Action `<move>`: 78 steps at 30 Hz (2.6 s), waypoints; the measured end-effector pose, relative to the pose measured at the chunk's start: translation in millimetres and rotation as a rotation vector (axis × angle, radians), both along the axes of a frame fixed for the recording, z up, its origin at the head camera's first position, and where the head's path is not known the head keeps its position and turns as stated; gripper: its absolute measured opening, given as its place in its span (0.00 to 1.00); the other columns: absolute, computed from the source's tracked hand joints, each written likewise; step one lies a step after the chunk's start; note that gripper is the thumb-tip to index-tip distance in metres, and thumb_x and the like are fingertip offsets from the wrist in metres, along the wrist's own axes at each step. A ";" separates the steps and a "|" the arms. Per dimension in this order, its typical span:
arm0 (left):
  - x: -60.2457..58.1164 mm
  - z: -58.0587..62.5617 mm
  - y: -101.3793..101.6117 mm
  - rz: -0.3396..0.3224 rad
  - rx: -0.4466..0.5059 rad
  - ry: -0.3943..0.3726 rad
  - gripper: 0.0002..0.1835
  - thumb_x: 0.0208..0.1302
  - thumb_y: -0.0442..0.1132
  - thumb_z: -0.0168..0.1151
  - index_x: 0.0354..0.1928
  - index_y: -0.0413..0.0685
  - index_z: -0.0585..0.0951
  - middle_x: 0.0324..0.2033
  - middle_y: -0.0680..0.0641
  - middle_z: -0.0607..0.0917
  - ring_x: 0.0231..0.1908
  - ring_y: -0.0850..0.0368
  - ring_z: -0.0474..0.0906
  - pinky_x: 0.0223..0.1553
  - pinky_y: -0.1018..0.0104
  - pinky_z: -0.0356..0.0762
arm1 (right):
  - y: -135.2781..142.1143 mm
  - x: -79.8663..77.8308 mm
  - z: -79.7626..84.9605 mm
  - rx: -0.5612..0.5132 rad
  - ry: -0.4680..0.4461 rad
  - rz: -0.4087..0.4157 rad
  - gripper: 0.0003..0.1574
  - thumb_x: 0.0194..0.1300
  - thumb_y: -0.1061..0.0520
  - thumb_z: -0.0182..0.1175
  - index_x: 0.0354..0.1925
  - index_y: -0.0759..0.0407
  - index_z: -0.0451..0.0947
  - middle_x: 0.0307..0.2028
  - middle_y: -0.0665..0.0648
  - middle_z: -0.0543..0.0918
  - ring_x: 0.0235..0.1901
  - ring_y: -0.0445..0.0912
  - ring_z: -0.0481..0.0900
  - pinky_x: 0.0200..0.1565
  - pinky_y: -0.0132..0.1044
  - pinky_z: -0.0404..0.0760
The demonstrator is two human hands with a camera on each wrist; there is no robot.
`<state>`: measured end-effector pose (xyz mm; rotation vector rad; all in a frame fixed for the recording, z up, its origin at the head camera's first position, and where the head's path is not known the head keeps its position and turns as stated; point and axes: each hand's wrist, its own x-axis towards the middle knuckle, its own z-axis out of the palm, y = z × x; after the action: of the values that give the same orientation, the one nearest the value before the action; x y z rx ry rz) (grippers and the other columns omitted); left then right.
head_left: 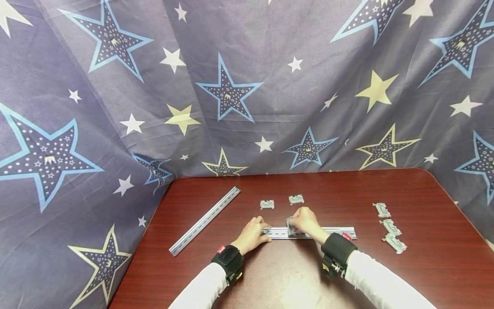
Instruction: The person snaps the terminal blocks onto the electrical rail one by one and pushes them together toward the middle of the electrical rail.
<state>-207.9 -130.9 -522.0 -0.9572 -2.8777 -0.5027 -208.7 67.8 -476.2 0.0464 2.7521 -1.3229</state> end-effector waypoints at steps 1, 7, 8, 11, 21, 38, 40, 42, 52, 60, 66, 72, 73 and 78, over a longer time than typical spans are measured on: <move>0.1 0.3 0.0 0.000 0.000 0.000 0.17 0.43 0.44 0.68 0.38 0.47 0.82 0.30 0.49 0.73 0.32 0.58 0.67 0.34 0.67 0.65 | -1.4 0.7 -0.4 -0.008 -0.001 0.001 0.03 0.40 0.64 0.59 0.17 0.64 0.74 0.14 0.53 0.76 0.13 0.44 0.76 0.20 0.32 0.73; 0.4 1.1 -0.4 -0.002 -0.002 0.001 0.17 0.43 0.44 0.68 0.37 0.47 0.82 0.30 0.49 0.73 0.33 0.58 0.66 0.34 0.67 0.65 | -9.4 4.4 -1.7 -0.026 0.004 0.013 0.03 0.40 0.64 0.59 0.16 0.63 0.74 0.12 0.52 0.76 0.12 0.41 0.74 0.20 0.32 0.73; 0.3 1.1 -0.4 -0.003 -0.002 0.002 0.17 0.43 0.44 0.68 0.37 0.47 0.82 0.30 0.49 0.73 0.32 0.58 0.66 0.34 0.67 0.65 | -10.7 4.6 -2.0 -0.022 0.007 0.015 0.03 0.40 0.64 0.59 0.16 0.63 0.74 0.12 0.52 0.76 0.11 0.41 0.74 0.20 0.32 0.72; 0.2 1.4 -0.4 -0.005 0.003 0.002 0.17 0.43 0.44 0.68 0.37 0.47 0.82 0.30 0.49 0.74 0.33 0.57 0.67 0.34 0.67 0.65 | -14.2 5.5 -3.0 -0.017 0.002 0.015 0.04 0.40 0.63 0.60 0.15 0.62 0.74 0.12 0.51 0.76 0.12 0.40 0.73 0.20 0.32 0.72; -0.2 0.9 0.6 -0.005 0.006 0.000 0.17 0.43 0.44 0.68 0.38 0.45 0.82 0.30 0.48 0.74 0.32 0.57 0.67 0.33 0.67 0.65 | -21.7 8.4 -11.8 -0.009 0.010 0.010 0.05 0.38 0.63 0.61 0.16 0.62 0.73 0.14 0.53 0.76 0.15 0.43 0.74 0.25 0.34 0.73; -0.3 -2.2 0.4 0.008 0.005 0.005 0.17 0.42 0.44 0.69 0.38 0.47 0.82 0.29 0.50 0.73 0.33 0.58 0.67 0.34 0.67 0.67 | -33.5 12.1 -26.8 0.042 0.131 -0.033 0.08 0.36 0.63 0.62 0.15 0.61 0.70 0.15 0.53 0.74 0.18 0.45 0.72 0.25 0.36 0.70; -0.1 -1.9 0.3 0.009 0.005 0.006 0.18 0.42 0.44 0.69 0.38 0.47 0.82 0.29 0.50 0.73 0.33 0.57 0.68 0.35 0.67 0.67 | -34.4 11.3 -26.8 0.055 0.146 -0.032 0.09 0.36 0.64 0.61 0.14 0.60 0.69 0.14 0.53 0.73 0.18 0.45 0.72 0.25 0.37 0.70; 0.0 -2.1 0.1 0.010 0.004 0.007 0.18 0.42 0.45 0.69 0.38 0.47 0.82 0.29 0.50 0.73 0.33 0.57 0.68 0.34 0.66 0.67 | -35.1 10.5 -26.7 0.065 0.152 -0.030 0.09 0.36 0.64 0.61 0.14 0.60 0.68 0.13 0.52 0.72 0.18 0.45 0.71 0.24 0.37 0.69; -0.9 -4.8 -0.6 0.006 0.000 0.024 0.18 0.42 0.45 0.69 0.38 0.48 0.82 0.29 0.51 0.73 0.33 0.57 0.68 0.34 0.67 0.66 | -38.2 6.9 -22.6 0.132 0.125 -0.022 0.12 0.36 0.65 0.61 0.10 0.59 0.67 0.10 0.51 0.70 0.18 0.46 0.71 0.25 0.38 0.70; -0.9 -1.8 0.0 0.006 -0.004 0.012 0.18 0.42 0.45 0.68 0.38 0.47 0.82 0.29 0.50 0.73 0.32 0.57 0.67 0.33 0.67 0.66 | -40.9 4.8 -17.7 0.195 0.110 -0.030 0.11 0.38 0.64 0.61 0.10 0.60 0.68 0.12 0.52 0.71 0.19 0.47 0.73 0.27 0.41 0.72; -2.6 -3.3 -0.4 0.003 -0.007 0.019 0.18 0.42 0.45 0.68 0.38 0.48 0.82 0.28 0.51 0.72 0.32 0.58 0.67 0.33 0.67 0.66 | -45.6 5.5 -12.3 0.229 0.120 -0.046 0.08 0.39 0.65 0.60 0.11 0.61 0.71 0.14 0.56 0.76 0.22 0.51 0.77 0.28 0.43 0.74; -3.0 -4.7 -0.5 -0.009 -0.003 0.026 0.18 0.41 0.44 0.68 0.38 0.47 0.82 0.29 0.50 0.73 0.32 0.57 0.67 0.33 0.66 0.66 | -51.8 5.0 -13.3 0.244 0.128 -0.076 0.07 0.39 0.67 0.60 0.12 0.62 0.72 0.17 0.59 0.78 0.25 0.55 0.78 0.30 0.44 0.74; -3.2 -5.0 -0.7 -0.010 -0.003 0.029 0.18 0.41 0.44 0.68 0.37 0.47 0.82 0.29 0.50 0.73 0.32 0.57 0.67 0.33 0.66 0.66 | -53.3 4.8 -14.2 0.247 0.133 -0.083 0.07 0.40 0.67 0.60 0.13 0.62 0.72 0.18 0.60 0.79 0.25 0.55 0.79 0.30 0.44 0.75; -3.4 -5.4 -1.3 -0.011 0.001 0.031 0.18 0.41 0.44 0.68 0.37 0.46 0.82 0.29 0.49 0.73 0.31 0.56 0.67 0.34 0.66 0.66 | -60.8 2.9 -18.4 0.267 0.164 -0.102 0.03 0.41 0.68 0.57 0.16 0.66 0.74 0.21 0.64 0.80 0.26 0.57 0.79 0.28 0.45 0.75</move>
<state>-211.3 -132.2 -527.4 -0.9717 -2.8461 -0.4852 -205.8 7.1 -494.5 0.1009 3.0865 -1.0117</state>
